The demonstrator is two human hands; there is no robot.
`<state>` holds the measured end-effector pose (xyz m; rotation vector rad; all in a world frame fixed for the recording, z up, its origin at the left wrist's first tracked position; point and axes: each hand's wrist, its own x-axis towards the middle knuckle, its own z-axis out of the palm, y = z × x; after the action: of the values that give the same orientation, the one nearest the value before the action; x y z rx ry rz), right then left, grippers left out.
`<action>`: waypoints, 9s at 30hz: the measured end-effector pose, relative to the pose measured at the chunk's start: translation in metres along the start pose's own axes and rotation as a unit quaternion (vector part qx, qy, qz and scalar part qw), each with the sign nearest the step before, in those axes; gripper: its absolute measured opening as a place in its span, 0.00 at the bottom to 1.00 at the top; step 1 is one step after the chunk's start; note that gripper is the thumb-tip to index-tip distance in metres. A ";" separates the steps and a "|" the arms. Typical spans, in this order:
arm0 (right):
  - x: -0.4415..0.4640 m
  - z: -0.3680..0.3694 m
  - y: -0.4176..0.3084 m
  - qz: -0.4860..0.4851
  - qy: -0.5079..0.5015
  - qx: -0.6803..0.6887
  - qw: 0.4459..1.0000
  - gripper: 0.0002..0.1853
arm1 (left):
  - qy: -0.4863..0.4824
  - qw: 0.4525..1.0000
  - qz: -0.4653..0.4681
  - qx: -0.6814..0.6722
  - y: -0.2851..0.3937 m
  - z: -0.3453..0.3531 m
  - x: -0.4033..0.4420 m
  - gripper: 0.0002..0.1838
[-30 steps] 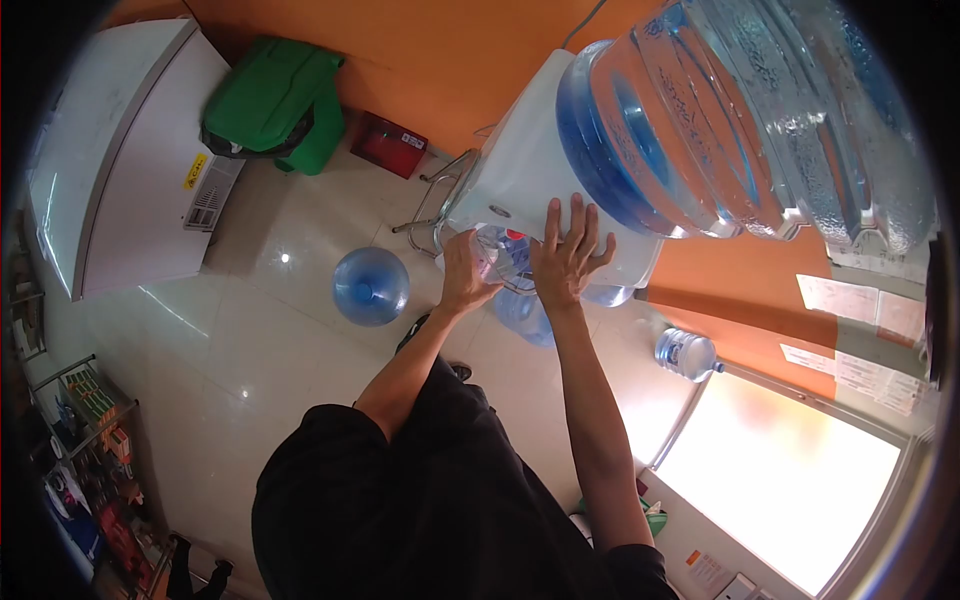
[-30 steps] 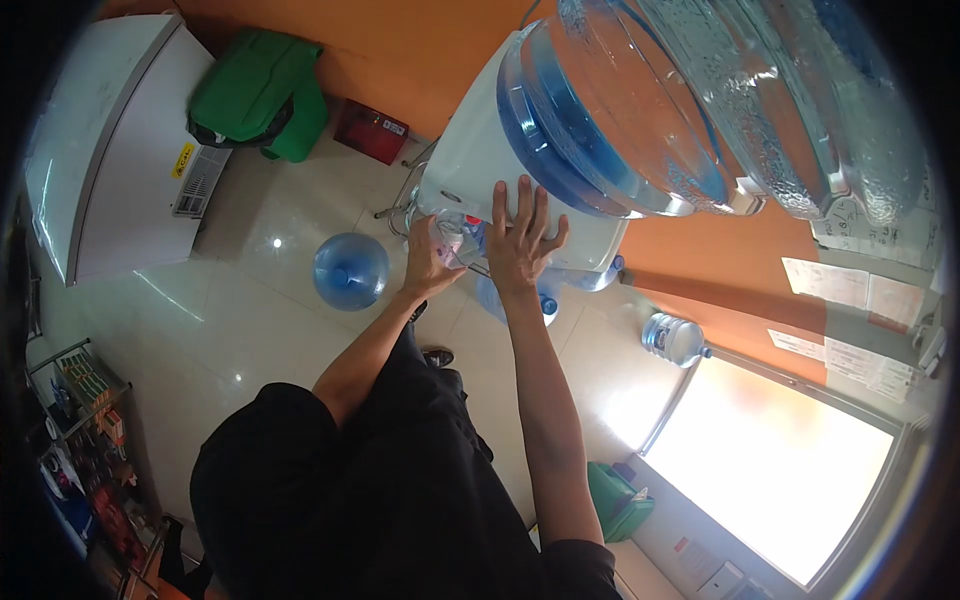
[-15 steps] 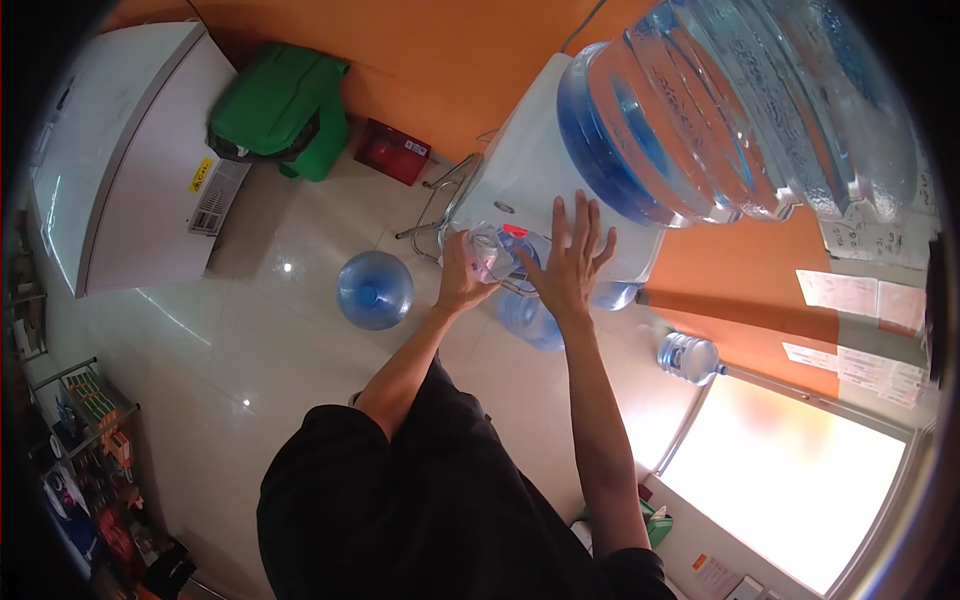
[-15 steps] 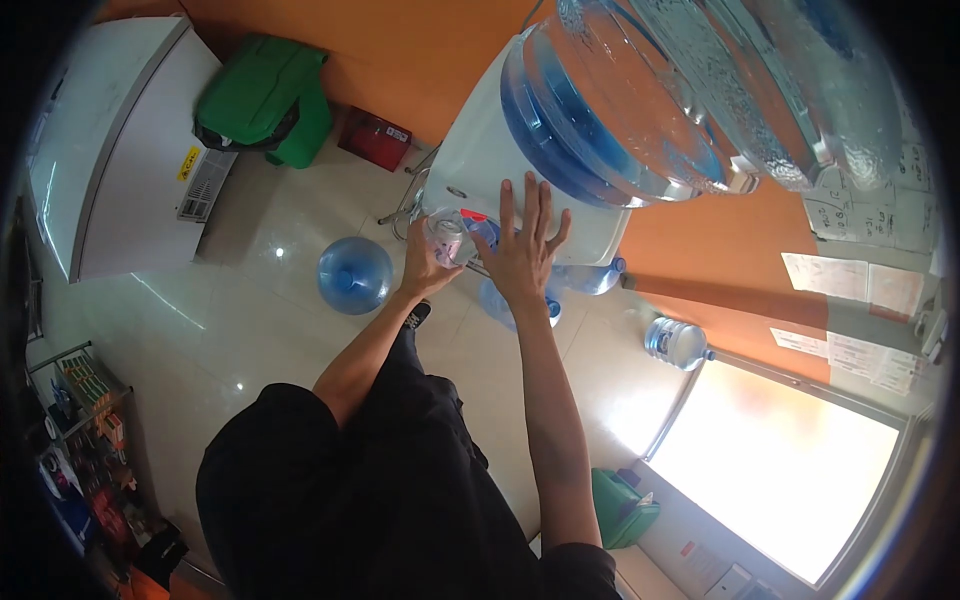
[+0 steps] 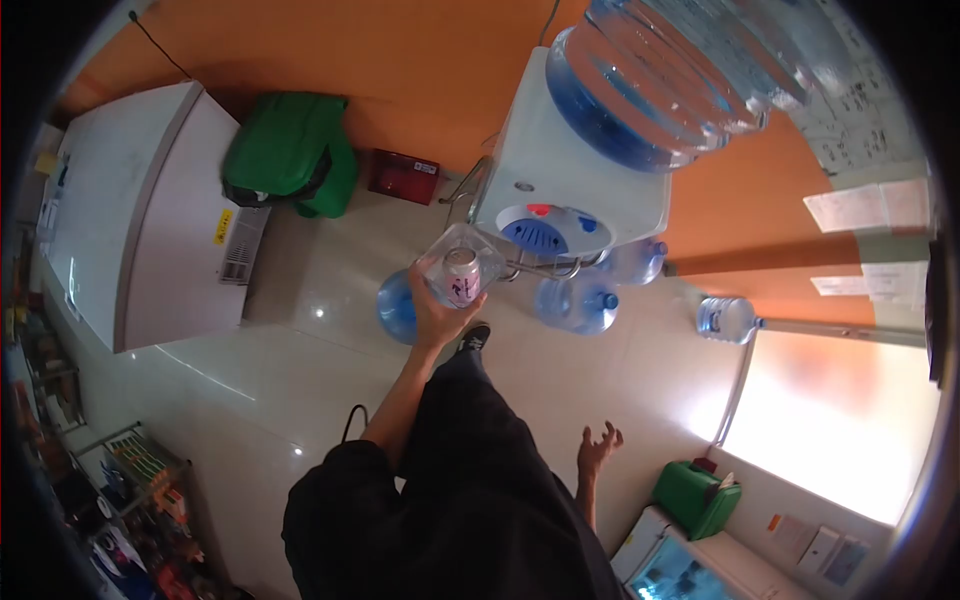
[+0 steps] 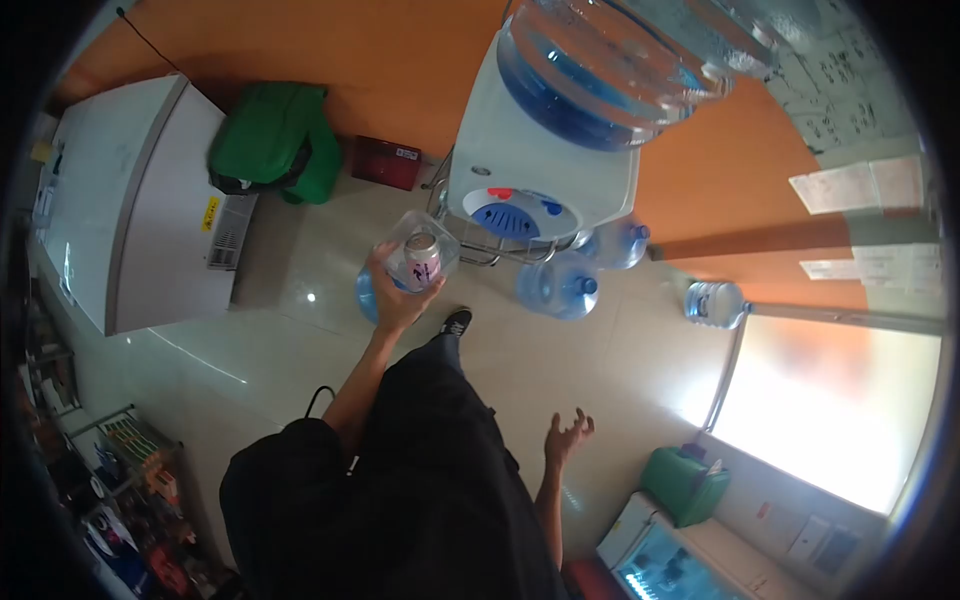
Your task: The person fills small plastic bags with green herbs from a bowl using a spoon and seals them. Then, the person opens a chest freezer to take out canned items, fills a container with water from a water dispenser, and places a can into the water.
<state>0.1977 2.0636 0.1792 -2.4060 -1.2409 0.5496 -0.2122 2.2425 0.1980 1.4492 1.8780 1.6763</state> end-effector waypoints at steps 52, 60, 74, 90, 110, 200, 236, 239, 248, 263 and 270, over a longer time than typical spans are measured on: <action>-0.668 0.323 -0.880 -0.687 -0.347 0.219 0.600 0.11 | 0.297 0.933 -0.003 0.205 -0.276 -0.871 0.196 0.59; -0.761 0.465 -0.962 -0.868 -0.244 -0.108 0.419 0.04 | 0.369 0.916 -0.074 0.136 -0.311 -0.869 0.196 0.60; -0.778 0.476 -0.978 -0.917 -0.201 -0.127 0.321 0.04 | 0.373 0.915 -0.100 0.118 -0.327 -0.877 0.204 0.56; -0.782 0.479 -0.976 -0.883 -0.210 -0.251 0.336 0.07 | 0.381 0.911 -0.098 0.125 -0.333 -0.875 0.201 0.63; -0.787 0.486 -0.978 -0.871 -0.253 -0.225 0.354 0.05 | 0.377 0.914 -0.086 0.125 -0.331 -0.877 0.201 0.64; -0.160 0.491 -0.899 -0.170 -0.235 0.379 0.879 0.30 | -0.259 0.920 -0.282 -0.080 -0.522 -0.388 0.389 0.57; -0.158 0.506 -0.873 -0.171 -0.214 0.351 0.895 0.30 | -0.319 0.825 -0.466 0.014 -0.548 -0.326 0.342 0.67; -0.160 0.506 -0.878 -0.158 -0.215 0.359 0.894 0.30 | -0.328 0.808 -0.489 0.017 -0.551 -0.321 0.341 0.68; -0.154 0.509 -0.884 -0.176 -0.219 0.350 0.894 0.29 | -0.344 0.776 -0.526 -0.049 -0.540 -0.322 0.363 0.65; -0.149 0.496 -0.884 -0.206 -0.226 0.344 0.888 0.30 | -0.369 0.558 -0.734 -0.114 -0.549 -0.330 0.407 0.69; -0.185 0.462 -0.879 -0.205 -0.208 0.392 0.872 0.30 | -0.272 0.871 -0.409 -0.015 -0.502 -0.364 0.399 0.68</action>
<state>-0.7312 2.4539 0.2515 -1.3396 -1.2948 1.1934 -0.9175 2.3998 0.0504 0.7751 1.7287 0.7822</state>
